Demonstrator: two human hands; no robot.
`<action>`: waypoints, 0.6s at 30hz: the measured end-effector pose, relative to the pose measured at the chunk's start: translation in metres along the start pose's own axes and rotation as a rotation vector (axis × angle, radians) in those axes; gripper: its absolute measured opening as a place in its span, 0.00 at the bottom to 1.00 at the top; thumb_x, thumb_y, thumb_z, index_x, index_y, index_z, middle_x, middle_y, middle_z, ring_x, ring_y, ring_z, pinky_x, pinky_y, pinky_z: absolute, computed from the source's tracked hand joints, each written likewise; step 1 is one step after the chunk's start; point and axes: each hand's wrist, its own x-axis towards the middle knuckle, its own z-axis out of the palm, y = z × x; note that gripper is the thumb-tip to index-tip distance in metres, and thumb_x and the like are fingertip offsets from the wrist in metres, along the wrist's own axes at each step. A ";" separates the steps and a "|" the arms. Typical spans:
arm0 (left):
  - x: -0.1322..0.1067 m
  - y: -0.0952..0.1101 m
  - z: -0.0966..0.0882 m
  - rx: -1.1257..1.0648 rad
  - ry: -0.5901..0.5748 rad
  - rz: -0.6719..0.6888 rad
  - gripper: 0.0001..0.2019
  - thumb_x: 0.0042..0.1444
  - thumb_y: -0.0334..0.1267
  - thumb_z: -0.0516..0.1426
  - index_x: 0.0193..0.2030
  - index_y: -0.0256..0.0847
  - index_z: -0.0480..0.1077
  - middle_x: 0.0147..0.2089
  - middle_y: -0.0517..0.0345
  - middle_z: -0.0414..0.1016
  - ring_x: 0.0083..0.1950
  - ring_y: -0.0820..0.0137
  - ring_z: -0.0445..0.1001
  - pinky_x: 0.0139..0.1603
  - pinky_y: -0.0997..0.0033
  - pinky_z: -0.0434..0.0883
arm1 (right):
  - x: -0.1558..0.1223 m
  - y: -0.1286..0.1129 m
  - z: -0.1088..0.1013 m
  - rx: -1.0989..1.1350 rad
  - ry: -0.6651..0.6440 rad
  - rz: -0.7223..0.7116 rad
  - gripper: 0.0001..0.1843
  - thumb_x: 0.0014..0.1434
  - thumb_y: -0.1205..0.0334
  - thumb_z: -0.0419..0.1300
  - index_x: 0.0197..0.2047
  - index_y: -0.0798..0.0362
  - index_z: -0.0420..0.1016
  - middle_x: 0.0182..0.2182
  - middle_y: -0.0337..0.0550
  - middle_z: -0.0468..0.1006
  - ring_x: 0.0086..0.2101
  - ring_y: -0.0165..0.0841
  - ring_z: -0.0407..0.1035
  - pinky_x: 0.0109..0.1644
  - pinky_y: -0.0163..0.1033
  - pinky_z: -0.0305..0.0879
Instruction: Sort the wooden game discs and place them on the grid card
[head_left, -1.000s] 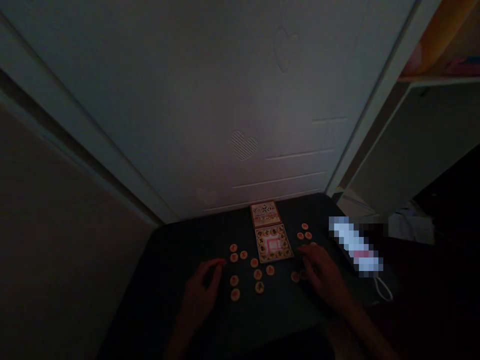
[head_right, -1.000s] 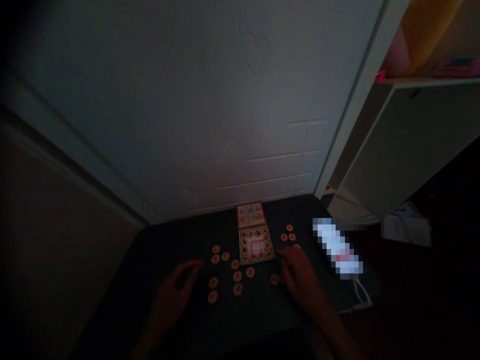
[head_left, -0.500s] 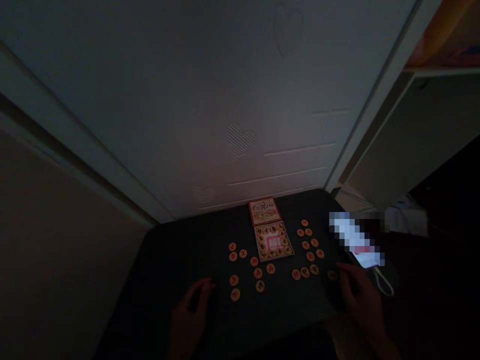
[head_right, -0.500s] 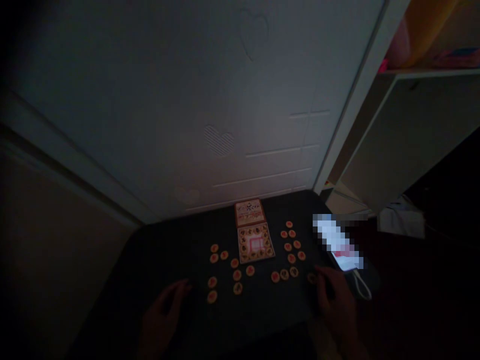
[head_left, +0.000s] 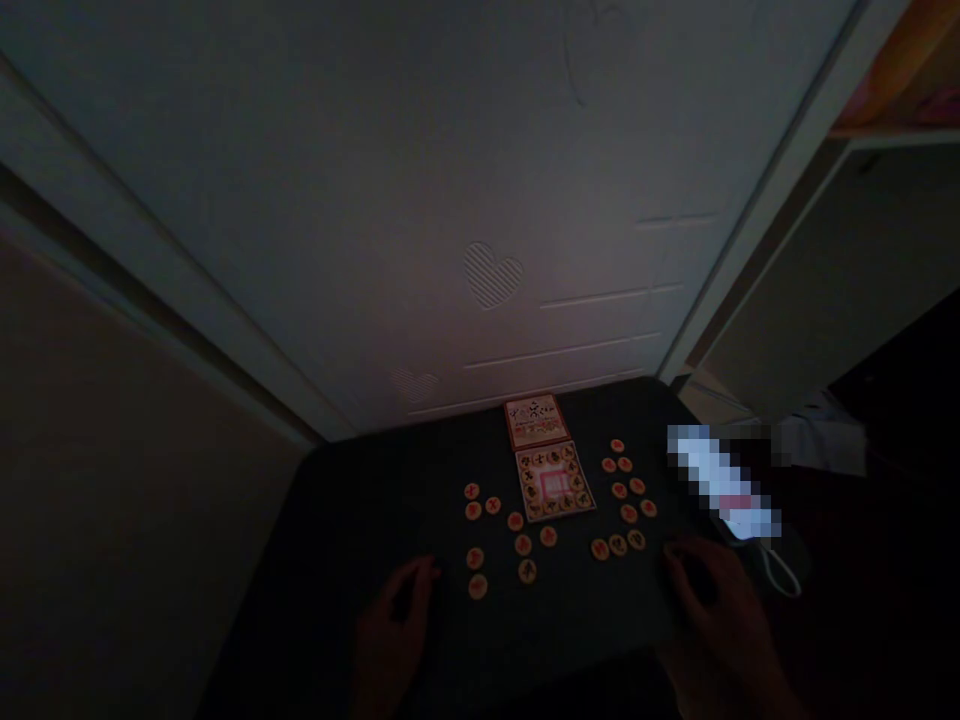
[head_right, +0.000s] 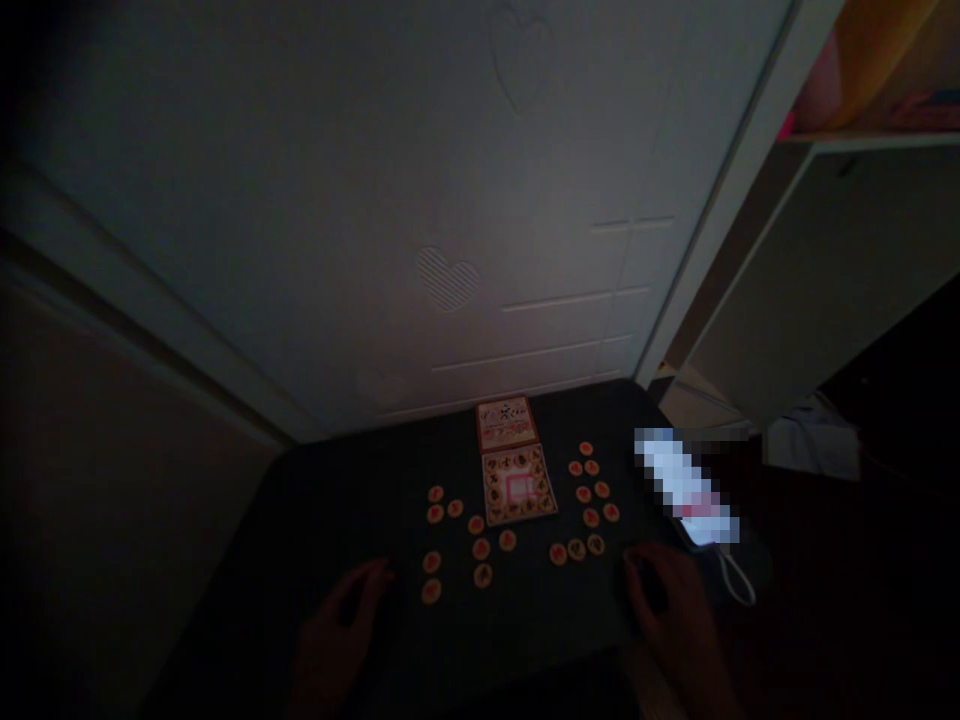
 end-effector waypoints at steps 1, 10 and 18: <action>0.000 0.001 0.000 0.001 0.010 0.006 0.24 0.56 0.61 0.54 0.44 0.45 0.78 0.43 0.53 0.85 0.50 0.54 0.81 0.54 0.55 0.76 | 0.001 0.001 0.001 -0.009 -0.007 -0.019 0.17 0.63 0.47 0.59 0.49 0.48 0.76 0.46 0.49 0.80 0.47 0.45 0.74 0.52 0.54 0.71; 0.000 0.006 -0.002 -0.003 0.013 0.015 0.23 0.57 0.60 0.54 0.44 0.45 0.79 0.43 0.53 0.85 0.48 0.55 0.81 0.52 0.57 0.77 | 0.007 0.002 -0.003 0.014 -0.038 -0.015 0.18 0.63 0.46 0.60 0.49 0.47 0.77 0.45 0.48 0.82 0.45 0.44 0.76 0.50 0.52 0.74; -0.001 0.008 -0.001 -0.018 0.003 0.054 0.22 0.58 0.58 0.54 0.44 0.45 0.78 0.41 0.53 0.85 0.47 0.56 0.82 0.51 0.56 0.77 | 0.094 -0.082 0.017 0.206 -0.188 -0.104 0.15 0.65 0.49 0.59 0.49 0.48 0.77 0.46 0.47 0.81 0.40 0.38 0.77 0.44 0.43 0.75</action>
